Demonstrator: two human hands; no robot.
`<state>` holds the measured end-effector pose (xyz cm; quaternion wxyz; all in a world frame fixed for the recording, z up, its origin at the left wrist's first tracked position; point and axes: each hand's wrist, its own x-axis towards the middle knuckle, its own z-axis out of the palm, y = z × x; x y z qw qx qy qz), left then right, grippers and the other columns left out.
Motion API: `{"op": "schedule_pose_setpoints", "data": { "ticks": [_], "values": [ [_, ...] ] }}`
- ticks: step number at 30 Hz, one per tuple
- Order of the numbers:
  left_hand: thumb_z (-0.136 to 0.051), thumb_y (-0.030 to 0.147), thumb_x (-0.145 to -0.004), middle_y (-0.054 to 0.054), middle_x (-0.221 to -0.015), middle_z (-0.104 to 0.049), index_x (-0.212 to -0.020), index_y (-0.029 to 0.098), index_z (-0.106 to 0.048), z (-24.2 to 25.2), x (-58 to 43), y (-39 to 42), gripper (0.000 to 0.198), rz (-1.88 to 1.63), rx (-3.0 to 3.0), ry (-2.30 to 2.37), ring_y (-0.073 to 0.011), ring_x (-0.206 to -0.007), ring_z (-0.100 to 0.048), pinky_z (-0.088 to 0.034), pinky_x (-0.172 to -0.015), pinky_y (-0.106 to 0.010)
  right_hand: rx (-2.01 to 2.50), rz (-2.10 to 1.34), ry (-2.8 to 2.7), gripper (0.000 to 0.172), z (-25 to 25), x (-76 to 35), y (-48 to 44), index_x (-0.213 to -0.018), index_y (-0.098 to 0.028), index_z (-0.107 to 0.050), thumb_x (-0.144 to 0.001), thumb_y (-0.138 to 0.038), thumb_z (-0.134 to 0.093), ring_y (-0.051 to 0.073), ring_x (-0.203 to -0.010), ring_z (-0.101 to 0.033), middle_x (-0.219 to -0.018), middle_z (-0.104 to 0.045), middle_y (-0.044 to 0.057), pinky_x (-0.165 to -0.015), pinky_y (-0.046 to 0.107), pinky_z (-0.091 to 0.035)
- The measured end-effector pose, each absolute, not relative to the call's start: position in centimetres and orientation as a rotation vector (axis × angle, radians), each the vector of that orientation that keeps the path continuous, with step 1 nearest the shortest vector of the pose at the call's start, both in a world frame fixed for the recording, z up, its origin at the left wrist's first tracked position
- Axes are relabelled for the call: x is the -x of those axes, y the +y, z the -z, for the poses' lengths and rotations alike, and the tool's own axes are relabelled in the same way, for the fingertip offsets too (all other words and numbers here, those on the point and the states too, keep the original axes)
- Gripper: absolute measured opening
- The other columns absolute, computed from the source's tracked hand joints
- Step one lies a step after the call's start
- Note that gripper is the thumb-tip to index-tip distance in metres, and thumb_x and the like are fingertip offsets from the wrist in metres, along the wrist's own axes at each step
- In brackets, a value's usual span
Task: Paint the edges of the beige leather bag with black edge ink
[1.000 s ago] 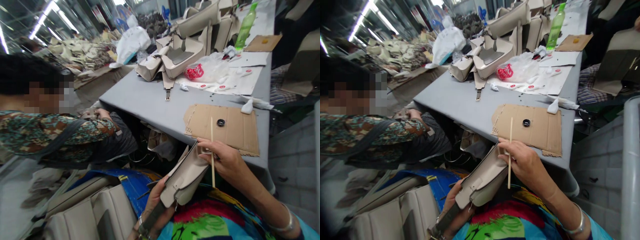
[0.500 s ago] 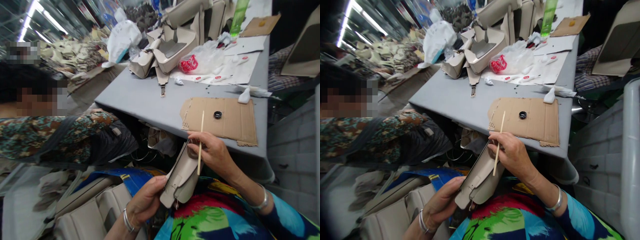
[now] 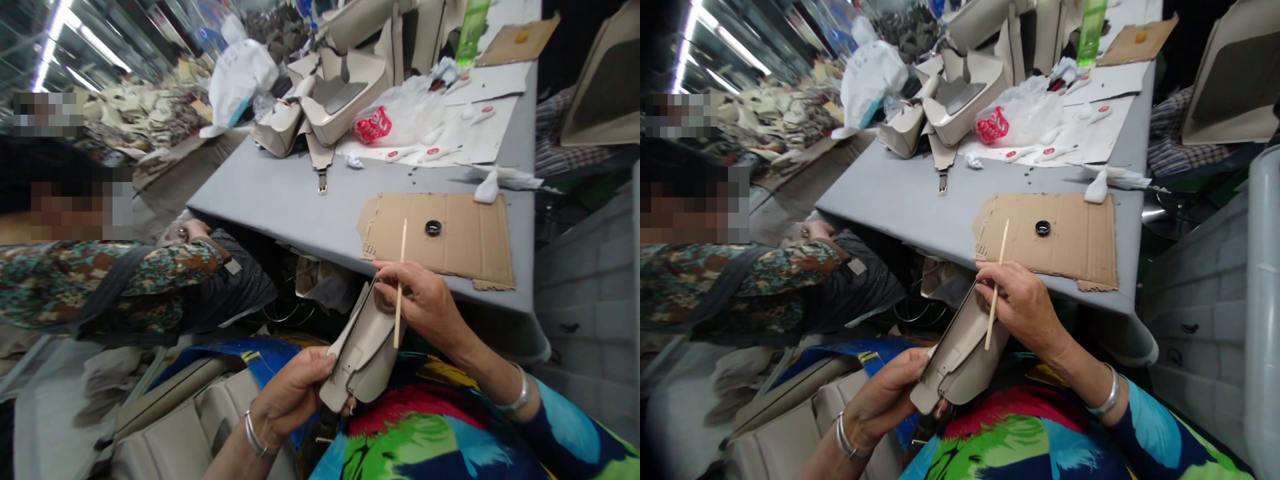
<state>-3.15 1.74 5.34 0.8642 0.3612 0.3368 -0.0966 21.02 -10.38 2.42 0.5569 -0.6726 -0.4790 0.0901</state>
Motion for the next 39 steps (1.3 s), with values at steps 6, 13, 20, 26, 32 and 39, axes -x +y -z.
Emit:
{"op": "schedule_pose_setpoints", "data": {
  "ticks": [6, 13, 20, 26, 32, 39],
  "values": [
    [-0.075, 0.044, -0.085, -0.017, -0.081, -0.076, -0.100, 0.004, -0.076, -5.9, 2.9, 2.2, 0.043, 0.182, -0.853, 0.747, -0.0204, -0.062, -0.070, -0.060, -0.062, -0.030, 1.575, -0.189, -1.135, 0.015, -2.3, -21.0, -10.2, -0.110, -0.025, -0.068, -0.096, -0.020, -0.067, 0.022, -0.108, -0.067, -0.123, -0.072, 0.005, -0.096, 0.041, -0.052],
    [-0.086, 0.050, -0.072, -0.012, -0.070, -0.073, -0.081, 0.005, -0.078, -6.1, 2.7, 2.4, 0.046, 0.185, -0.976, 0.843, -0.0149, -0.057, -0.063, -0.050, -0.054, -0.021, 1.579, -0.190, -1.136, 0.014, -2.3, -21.0, -10.3, -0.110, -0.026, -0.068, -0.096, -0.021, -0.066, 0.023, -0.107, -0.067, -0.123, -0.072, 0.005, -0.094, 0.042, -0.053],
    [-0.083, 0.048, -0.077, -0.009, -0.067, -0.070, -0.077, 0.008, -0.076, -6.4, 2.9, 2.8, 0.040, 0.171, -1.076, 0.856, -0.0127, -0.056, -0.057, -0.045, -0.054, -0.021, 1.586, -0.166, -1.141, 0.013, -2.2, -20.9, -10.3, -0.110, -0.026, -0.068, -0.097, -0.023, -0.065, 0.024, -0.106, -0.067, -0.123, -0.072, 0.006, -0.093, 0.043, -0.053],
    [-0.080, 0.057, -0.077, -0.009, -0.066, -0.071, -0.085, 0.007, -0.079, -6.7, 3.0, 3.0, 0.050, 0.145, -1.066, 0.775, -0.0135, -0.055, -0.058, -0.043, -0.052, -0.021, 1.582, -0.175, -1.135, 0.014, -2.3, -20.9, -10.1, -0.111, -0.025, -0.068, -0.097, -0.022, -0.065, 0.024, -0.106, -0.067, -0.123, -0.071, 0.007, -0.093, 0.043, -0.053],
    [-0.084, 0.048, -0.075, -0.012, -0.069, -0.074, -0.086, 0.006, -0.080, -6.6, 2.8, 3.1, 0.044, 0.174, -0.977, 0.819, -0.0155, -0.055, -0.064, -0.051, -0.055, -0.022, 1.588, -0.175, -1.129, 0.014, -2.3, -20.9, -10.2, -0.110, -0.025, -0.067, -0.097, -0.021, -0.066, 0.022, -0.107, -0.066, -0.123, -0.071, 0.006, -0.095, 0.041, -0.052],
    [-0.084, 0.042, -0.074, -0.013, -0.067, -0.075, -0.077, 0.005, -0.079, -6.8, 2.3, 3.1, 0.037, 0.197, -0.933, 0.832, -0.0164, -0.056, -0.066, -0.052, -0.057, -0.023, 1.591, -0.170, -1.134, 0.014, -2.3, -20.9, -10.3, -0.110, -0.024, -0.067, -0.096, -0.019, -0.066, 0.021, -0.105, -0.066, -0.121, -0.072, 0.004, -0.093, 0.039, -0.051]
  ]
}}
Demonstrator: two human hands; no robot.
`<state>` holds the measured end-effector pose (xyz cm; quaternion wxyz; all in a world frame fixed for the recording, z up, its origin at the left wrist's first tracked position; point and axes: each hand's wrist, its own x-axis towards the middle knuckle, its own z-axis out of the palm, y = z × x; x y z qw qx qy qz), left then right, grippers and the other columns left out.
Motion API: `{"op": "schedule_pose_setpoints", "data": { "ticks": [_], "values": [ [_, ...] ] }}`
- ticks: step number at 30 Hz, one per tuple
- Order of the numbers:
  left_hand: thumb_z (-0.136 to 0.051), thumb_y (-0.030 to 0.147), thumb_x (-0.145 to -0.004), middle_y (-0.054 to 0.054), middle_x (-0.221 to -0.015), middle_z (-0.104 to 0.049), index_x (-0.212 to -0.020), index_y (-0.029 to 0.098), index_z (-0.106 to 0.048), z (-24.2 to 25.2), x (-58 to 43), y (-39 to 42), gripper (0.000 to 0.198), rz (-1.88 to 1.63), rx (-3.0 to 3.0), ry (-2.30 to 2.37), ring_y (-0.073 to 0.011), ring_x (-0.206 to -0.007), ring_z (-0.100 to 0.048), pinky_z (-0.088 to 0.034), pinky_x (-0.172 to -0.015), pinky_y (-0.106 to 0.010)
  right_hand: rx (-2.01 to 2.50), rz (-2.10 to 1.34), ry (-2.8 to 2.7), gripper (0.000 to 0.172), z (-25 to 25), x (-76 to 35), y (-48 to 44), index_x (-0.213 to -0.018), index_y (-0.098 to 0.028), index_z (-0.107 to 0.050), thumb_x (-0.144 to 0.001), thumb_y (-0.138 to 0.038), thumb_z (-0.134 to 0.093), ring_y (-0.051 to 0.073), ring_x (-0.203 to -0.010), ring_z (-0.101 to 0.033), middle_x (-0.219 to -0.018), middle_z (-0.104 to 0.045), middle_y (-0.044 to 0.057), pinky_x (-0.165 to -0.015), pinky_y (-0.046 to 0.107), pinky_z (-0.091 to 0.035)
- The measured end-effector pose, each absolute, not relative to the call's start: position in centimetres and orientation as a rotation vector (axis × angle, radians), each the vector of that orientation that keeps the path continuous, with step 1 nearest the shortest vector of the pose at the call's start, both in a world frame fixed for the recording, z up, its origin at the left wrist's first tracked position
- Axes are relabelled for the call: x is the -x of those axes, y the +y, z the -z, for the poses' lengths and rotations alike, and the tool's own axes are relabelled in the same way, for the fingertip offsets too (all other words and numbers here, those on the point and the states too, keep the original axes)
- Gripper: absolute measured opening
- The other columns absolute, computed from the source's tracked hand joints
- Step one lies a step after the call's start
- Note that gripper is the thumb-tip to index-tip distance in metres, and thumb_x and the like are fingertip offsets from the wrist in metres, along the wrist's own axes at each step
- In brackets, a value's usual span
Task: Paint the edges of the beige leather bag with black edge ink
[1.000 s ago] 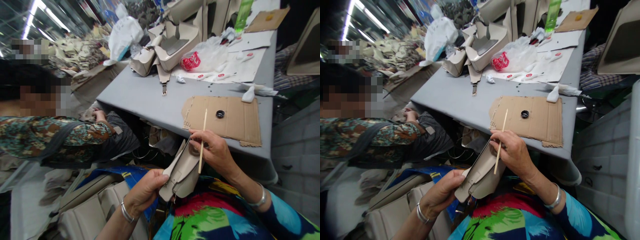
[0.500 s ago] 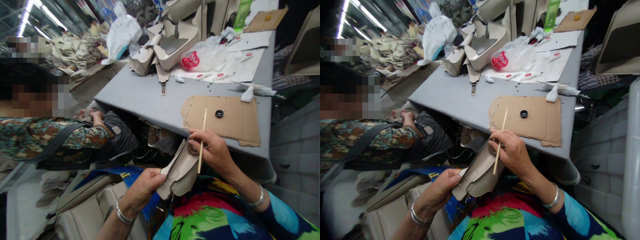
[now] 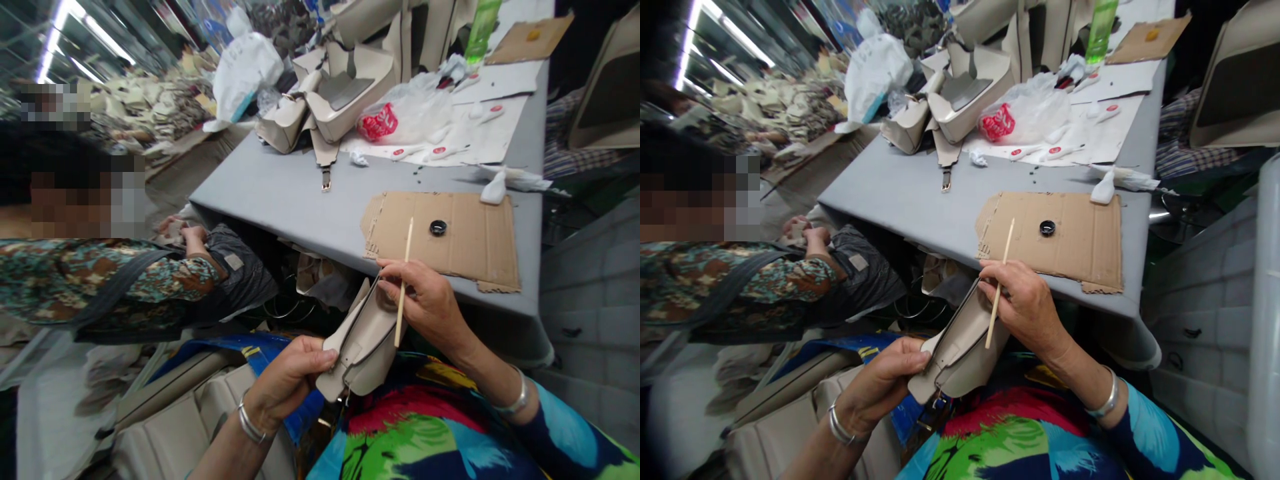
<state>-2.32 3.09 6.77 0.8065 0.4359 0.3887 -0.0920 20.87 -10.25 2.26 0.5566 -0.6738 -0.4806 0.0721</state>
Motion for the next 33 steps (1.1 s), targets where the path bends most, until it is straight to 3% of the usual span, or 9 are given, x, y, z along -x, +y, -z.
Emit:
{"op": "schedule_pose_setpoints", "data": {
  "ticks": [8, 13, 23, 33],
  "values": [
    [-0.079, 0.045, -0.083, -0.011, -0.074, -0.075, -0.088, 0.008, -0.078, -5.8, 3.6, 3.3, 0.038, 0.206, -1.154, 0.843, -0.0169, -0.062, -0.064, -0.047, -0.061, -0.024, 1.592, -0.164, -1.132, 0.013, -2.2, -20.8, -10.2, -0.109, -0.024, -0.067, -0.096, -0.019, -0.066, 0.022, -0.107, -0.065, -0.120, -0.071, 0.005, -0.095, 0.039, -0.051],
    [-0.075, 0.046, -0.086, -0.011, -0.074, -0.076, -0.085, 0.009, -0.077, -5.3, 4.1, 3.4, 0.037, 0.195, -1.184, 0.843, -0.0156, -0.060, -0.063, -0.047, -0.060, -0.024, 1.592, -0.170, -1.116, 0.015, -2.3, -20.9, -10.2, -0.109, -0.024, -0.068, -0.095, -0.019, -0.067, 0.021, -0.107, -0.065, -0.120, -0.071, 0.004, -0.095, 0.038, -0.051],
    [-0.084, 0.038, -0.077, -0.012, -0.066, -0.074, -0.075, 0.005, -0.078, -5.8, 2.9, 2.5, 0.033, 0.099, -0.972, 0.892, -0.0137, -0.054, -0.063, -0.048, -0.055, -0.021, 1.593, -0.164, -1.122, 0.014, -2.2, -20.7, -10.4, -0.109, -0.025, -0.068, -0.096, -0.019, -0.066, 0.021, -0.107, -0.066, -0.120, -0.072, 0.004, -0.095, 0.037, -0.050],
    [-0.081, 0.036, -0.079, -0.012, -0.067, -0.073, -0.079, 0.005, -0.078, -5.9, 2.6, 2.3, 0.031, 0.073, -0.954, 0.913, -0.0156, -0.054, -0.063, -0.051, -0.057, -0.025, 1.601, -0.167, -1.132, 0.012, -2.0, -21.0, -10.6, -0.109, -0.025, -0.067, -0.097, -0.021, -0.066, 0.021, -0.109, -0.066, -0.123, -0.071, 0.003, -0.097, 0.038, -0.051]
  ]
}}
